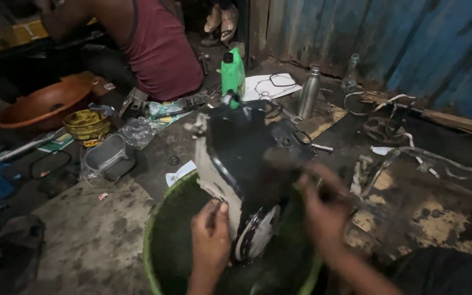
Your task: The person scrubs a large, dark metal part with a wire brush over a green basin filled with liquid. They rotate the part to clean different sides and then wipe it with a cloth.
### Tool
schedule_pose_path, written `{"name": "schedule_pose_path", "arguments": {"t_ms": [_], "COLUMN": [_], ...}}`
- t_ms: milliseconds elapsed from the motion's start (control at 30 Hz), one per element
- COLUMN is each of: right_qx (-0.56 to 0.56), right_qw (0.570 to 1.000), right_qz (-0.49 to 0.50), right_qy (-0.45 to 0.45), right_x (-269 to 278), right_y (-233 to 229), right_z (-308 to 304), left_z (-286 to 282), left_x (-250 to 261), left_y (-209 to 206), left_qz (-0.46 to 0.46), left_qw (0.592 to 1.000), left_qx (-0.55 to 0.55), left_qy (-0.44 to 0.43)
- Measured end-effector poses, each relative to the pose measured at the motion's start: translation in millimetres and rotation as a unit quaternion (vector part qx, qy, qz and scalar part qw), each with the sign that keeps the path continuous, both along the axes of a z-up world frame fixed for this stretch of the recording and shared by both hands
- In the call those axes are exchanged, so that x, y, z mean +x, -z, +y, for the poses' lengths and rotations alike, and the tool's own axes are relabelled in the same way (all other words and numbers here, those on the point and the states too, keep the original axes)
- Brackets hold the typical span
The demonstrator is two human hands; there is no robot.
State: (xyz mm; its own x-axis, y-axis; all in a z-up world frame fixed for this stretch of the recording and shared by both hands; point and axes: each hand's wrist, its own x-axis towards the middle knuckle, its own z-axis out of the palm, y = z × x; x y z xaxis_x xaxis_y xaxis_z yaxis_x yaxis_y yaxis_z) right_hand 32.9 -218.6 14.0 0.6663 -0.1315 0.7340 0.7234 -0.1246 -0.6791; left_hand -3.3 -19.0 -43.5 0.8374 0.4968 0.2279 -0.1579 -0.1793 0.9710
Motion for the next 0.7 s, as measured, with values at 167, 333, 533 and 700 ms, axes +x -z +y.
{"name": "schedule_pose_path", "arguments": {"t_ms": [167, 333, 533, 700], "right_qx": [-0.072, -0.024, -0.120, -0.194], "right_qw": [0.996, 0.993, 0.971, 0.978], "right_qz": [-0.013, 0.111, -0.117, -0.044], "right_qy": [-0.052, 0.043, -0.168, 0.055], "right_x": [5.7, 29.3, -17.7, 23.3], "right_y": [5.8, 0.9, 41.5, 39.3], "right_z": [-8.3, -13.8, 20.9, -7.0], "left_z": [22.5, 33.8, 26.9, 18.9], "left_x": [20.5, 17.0, 29.1, 13.8], "left_y": [25.9, 45.8, 53.9, 23.1], "left_qz": [0.010, -0.042, -0.008, -0.035], "left_qw": [0.995, 0.987, 0.986, 0.945], "left_qx": [-0.100, -0.155, -0.159, -0.319], "left_qy": [-0.004, 0.013, 0.048, 0.056]}}
